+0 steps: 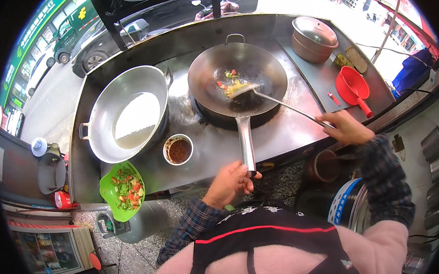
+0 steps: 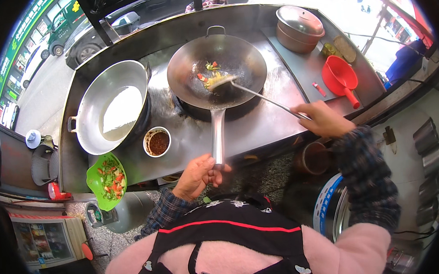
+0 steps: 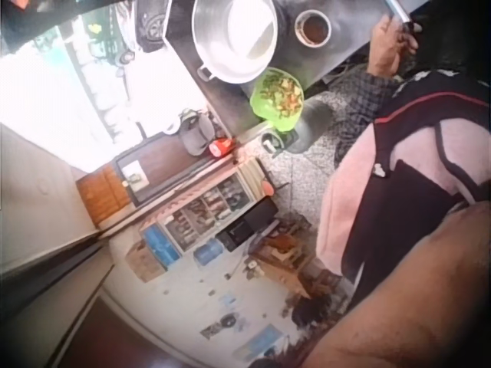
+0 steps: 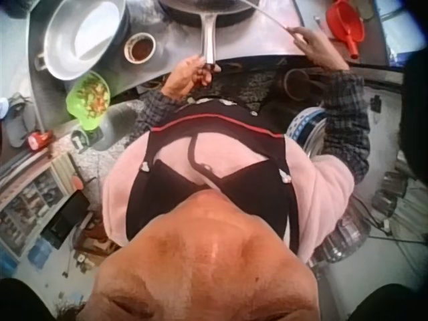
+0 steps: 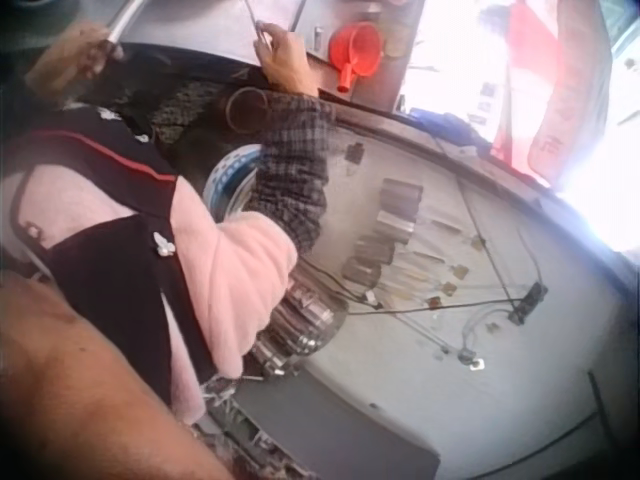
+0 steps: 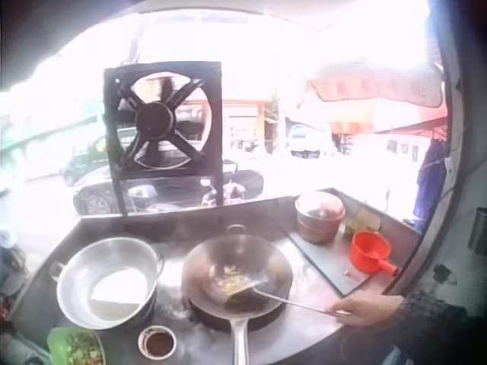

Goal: The person stir-fries vegetables in a wok, adds sauce and broth, then incorporates a white paste and continues to stir. The person uses a ladle and a pink scoop to handle ingredients and liquids.

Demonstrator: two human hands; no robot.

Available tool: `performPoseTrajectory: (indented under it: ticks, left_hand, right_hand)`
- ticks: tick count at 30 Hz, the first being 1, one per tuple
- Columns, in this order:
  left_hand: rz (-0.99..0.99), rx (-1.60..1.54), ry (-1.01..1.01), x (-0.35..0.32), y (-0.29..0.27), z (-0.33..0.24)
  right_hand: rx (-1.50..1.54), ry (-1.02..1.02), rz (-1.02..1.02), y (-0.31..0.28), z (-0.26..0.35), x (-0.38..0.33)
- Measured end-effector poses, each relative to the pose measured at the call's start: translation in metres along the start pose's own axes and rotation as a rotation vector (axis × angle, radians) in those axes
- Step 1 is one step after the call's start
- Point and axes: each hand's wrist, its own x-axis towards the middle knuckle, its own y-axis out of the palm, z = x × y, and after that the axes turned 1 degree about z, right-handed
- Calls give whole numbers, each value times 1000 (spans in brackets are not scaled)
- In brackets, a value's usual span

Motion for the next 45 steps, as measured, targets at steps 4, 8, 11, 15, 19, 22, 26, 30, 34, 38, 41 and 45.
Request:
performPoseTrajectory:
  ticks: [4,8,11,15,19,22,26,30,34,38,41,45]
  left_hand:
    - [-51,49,-23,-14,-12,-2]
    - [-185,31,-15,-28,-27,4]
    - [-194,20,31,-37,-38,8]
    - [-257,22,1,-40,-48,9]
    - [-241,30,0,-37,-48,8]
    - [-225,32,-12,-34,-45,8]
    - [-212,62,9,-39,-44,11]
    - [-262,51,-3,-45,-46,13]
    - [-228,41,4,-48,-44,14]
    - [-151,10,-15,-40,-36,16]
    - [-92,33,-23,-32,-31,18]
    - [-53,8,-16,-27,-35,16]
  right_hand:
    - [227,170,-68,28,-22,48]
    - [171,-53,-236,49,-28,88]
    - [4,-161,-246,53,-27,82]
    - [78,-125,-101,19,-10,20]
    - [299,252,78,-13,19,-34]
    - [361,295,91,-4,20,-29]
    - [231,111,-68,37,-9,22]
    - [-93,-284,-392,62,-38,82]
    - [-339,12,-243,71,-40,77]
    - [-323,82,-108,60,-22,5]
    - [-117,3,-122,22,2,-34]
    - [28,215,1,-45,56,-71]
